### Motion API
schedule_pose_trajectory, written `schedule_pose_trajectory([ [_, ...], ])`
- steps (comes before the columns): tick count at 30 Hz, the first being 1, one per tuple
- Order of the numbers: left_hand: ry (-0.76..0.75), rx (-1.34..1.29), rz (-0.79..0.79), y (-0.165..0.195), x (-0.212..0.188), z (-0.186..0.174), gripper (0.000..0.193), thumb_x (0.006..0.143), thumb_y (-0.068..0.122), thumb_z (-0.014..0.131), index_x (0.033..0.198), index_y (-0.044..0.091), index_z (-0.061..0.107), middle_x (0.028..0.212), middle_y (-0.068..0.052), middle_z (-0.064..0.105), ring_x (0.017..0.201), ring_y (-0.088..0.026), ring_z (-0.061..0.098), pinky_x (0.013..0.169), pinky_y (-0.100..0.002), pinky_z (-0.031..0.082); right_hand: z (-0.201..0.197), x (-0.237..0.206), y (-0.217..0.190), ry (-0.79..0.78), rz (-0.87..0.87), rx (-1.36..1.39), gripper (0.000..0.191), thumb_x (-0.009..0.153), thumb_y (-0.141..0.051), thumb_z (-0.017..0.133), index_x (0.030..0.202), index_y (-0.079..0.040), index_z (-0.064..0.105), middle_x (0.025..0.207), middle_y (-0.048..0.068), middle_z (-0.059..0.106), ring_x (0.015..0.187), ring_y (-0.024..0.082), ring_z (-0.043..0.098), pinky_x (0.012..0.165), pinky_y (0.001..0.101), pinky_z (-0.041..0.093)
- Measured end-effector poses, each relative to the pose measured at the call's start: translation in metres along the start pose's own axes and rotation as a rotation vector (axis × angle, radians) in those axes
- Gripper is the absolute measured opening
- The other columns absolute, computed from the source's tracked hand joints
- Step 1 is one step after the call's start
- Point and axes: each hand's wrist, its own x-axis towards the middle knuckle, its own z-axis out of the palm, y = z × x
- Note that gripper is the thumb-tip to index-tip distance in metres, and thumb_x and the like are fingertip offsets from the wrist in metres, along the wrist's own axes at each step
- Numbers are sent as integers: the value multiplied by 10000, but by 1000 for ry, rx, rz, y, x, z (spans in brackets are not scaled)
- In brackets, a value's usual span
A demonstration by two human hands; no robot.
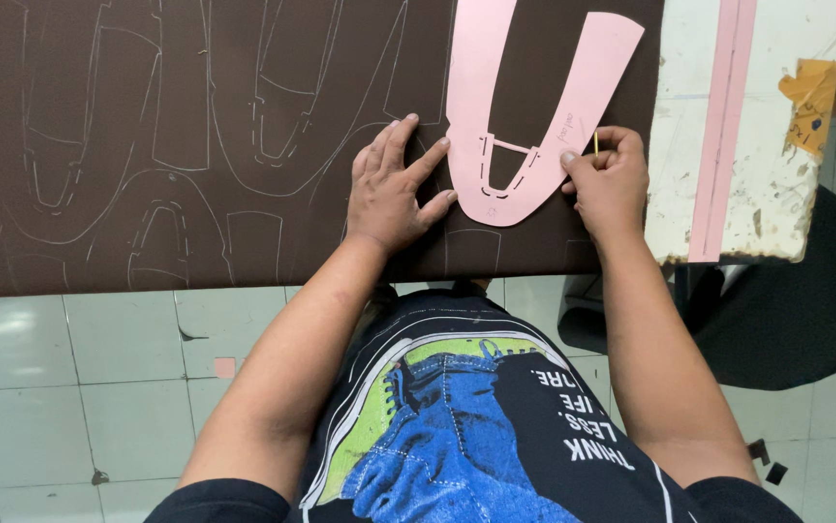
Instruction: The person traces around pink paper shoe pattern templates placed on a brown sheet, using a pen to follow the template edges and mark the outlines. They reposition and align the templates, briefly reach to a side table with cut pieces, and near the end hold a small bottle and wipe the work surface with a white cloth.
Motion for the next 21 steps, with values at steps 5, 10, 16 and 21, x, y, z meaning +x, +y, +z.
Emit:
schedule_pose_trajectory([
  [5,9,-7,7,-1,0,-1,635,876,575,735,1447,332,603,1611,-88,311,1495,-307,282,1216,-503,235,0,0,-1,3,-14,-31,453,911,-101,758,1297,-29,532,805,19,679,624,81,663,469,232,466],
  [10,23,-9,10,-1,-1,1,630,878,566,744,1447,336,602,1613,-85,318,1498,-305,287,1219,-499,242,0,1,2,-8,-11,-20,459,919,-104,759,1309,-24,532,810,15,677,629,74,657,475,227,466],
  [16,40,-7,22,-2,-1,2,633,872,558,751,1446,335,603,1606,-86,327,1489,-310,302,1210,-503,255,1,2,4,-3,-18,-14,463,919,-103,758,1314,-21,530,812,16,671,633,75,655,472,224,464],
  [21,44,-8,27,-2,-1,2,631,879,557,747,1450,332,603,1610,-90,326,1490,-314,305,1213,-503,256,1,1,4,-7,-18,-17,467,924,-105,757,1322,-19,527,823,12,672,643,73,660,477,221,474],
])
